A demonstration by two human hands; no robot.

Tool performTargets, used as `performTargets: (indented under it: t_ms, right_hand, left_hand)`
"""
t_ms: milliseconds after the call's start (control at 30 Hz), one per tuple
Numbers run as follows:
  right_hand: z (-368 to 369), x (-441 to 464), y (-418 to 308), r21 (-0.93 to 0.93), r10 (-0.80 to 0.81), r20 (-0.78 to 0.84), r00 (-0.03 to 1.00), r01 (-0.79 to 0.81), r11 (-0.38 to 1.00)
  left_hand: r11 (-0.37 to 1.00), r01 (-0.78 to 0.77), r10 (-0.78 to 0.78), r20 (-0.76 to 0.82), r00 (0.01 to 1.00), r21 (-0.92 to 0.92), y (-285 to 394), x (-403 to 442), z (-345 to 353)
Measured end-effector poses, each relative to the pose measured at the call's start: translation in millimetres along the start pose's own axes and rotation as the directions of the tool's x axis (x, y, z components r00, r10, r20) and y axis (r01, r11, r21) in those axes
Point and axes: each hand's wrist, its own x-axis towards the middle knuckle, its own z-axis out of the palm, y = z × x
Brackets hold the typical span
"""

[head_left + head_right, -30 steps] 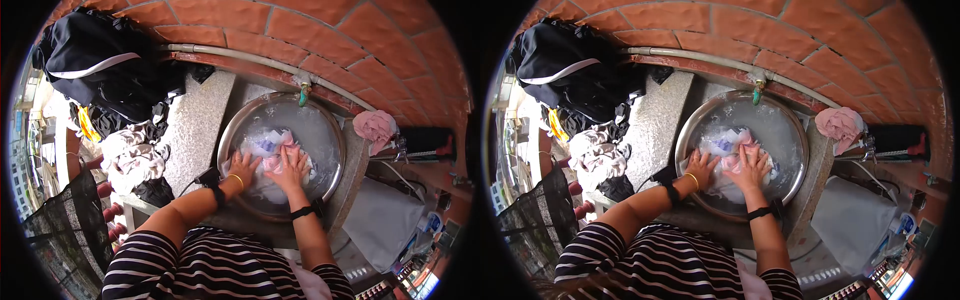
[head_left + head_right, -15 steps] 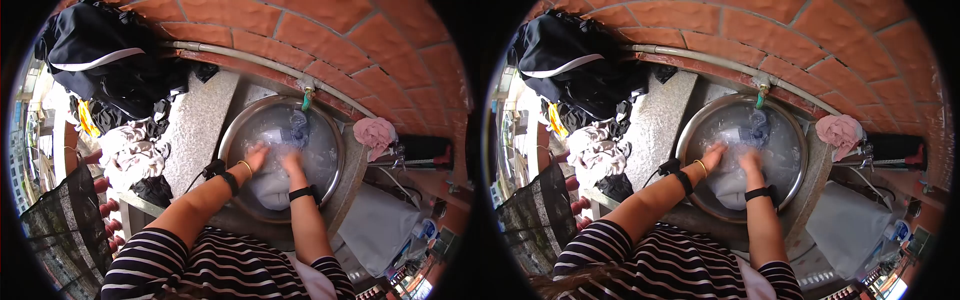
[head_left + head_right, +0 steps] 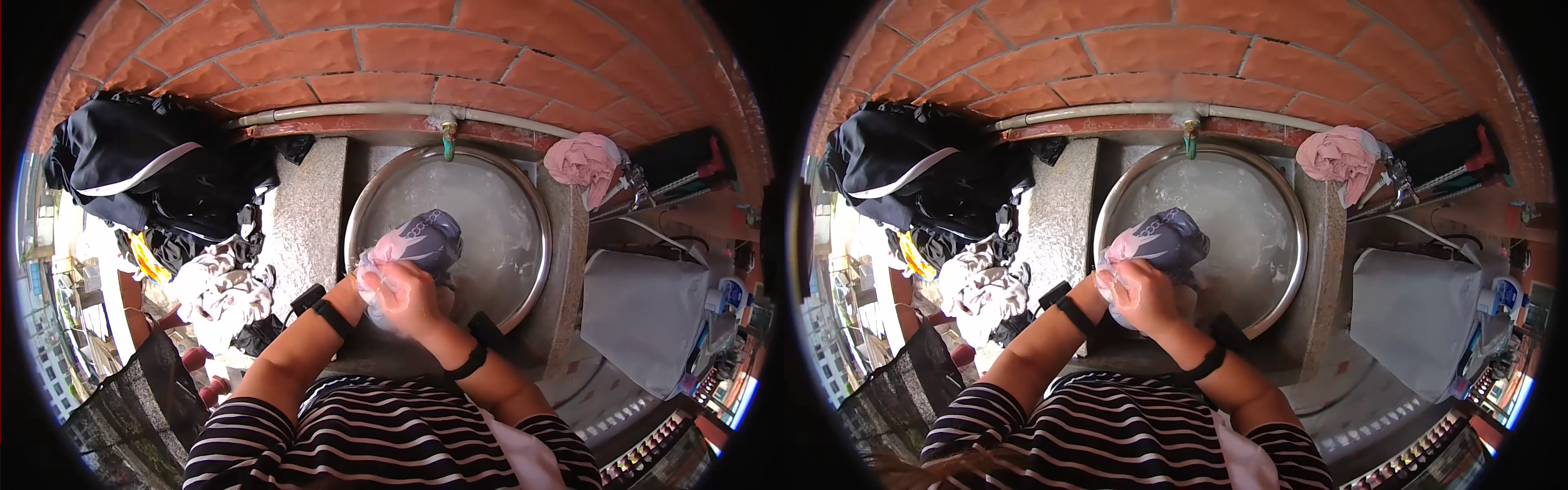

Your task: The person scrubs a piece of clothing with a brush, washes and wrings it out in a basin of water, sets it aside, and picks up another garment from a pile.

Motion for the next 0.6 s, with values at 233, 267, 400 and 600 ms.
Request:
performTargets:
  t_ms: [233,267,400,600]
  right_hand:
    - [-4,17,38,-0.179,-0.089,-0.176,0.980,0.057,0.982]
    - [-7,18,43,-0.190,-0.097,-0.189,0.977,0.060,0.980]
    - [-35,22,84,-0.319,-0.064,-0.252,0.966,-0.021,0.948]
    - [-69,5,169,-0.467,0.363,-0.220,0.905,-0.424,0.776]
  left_hand:
    - [0.970,0.010,-0.001,0.038,0.999,-0.242,-45,-13,-53]
    - [0.947,0.086,-0.110,-0.059,0.992,-0.309,-30,-23,-22]
    - [0.948,0.295,-0.183,-0.548,0.816,0.121,-8,-19,54]
    - [0.591,0.444,0.173,-0.643,0.746,0.673,-21,-3,19]
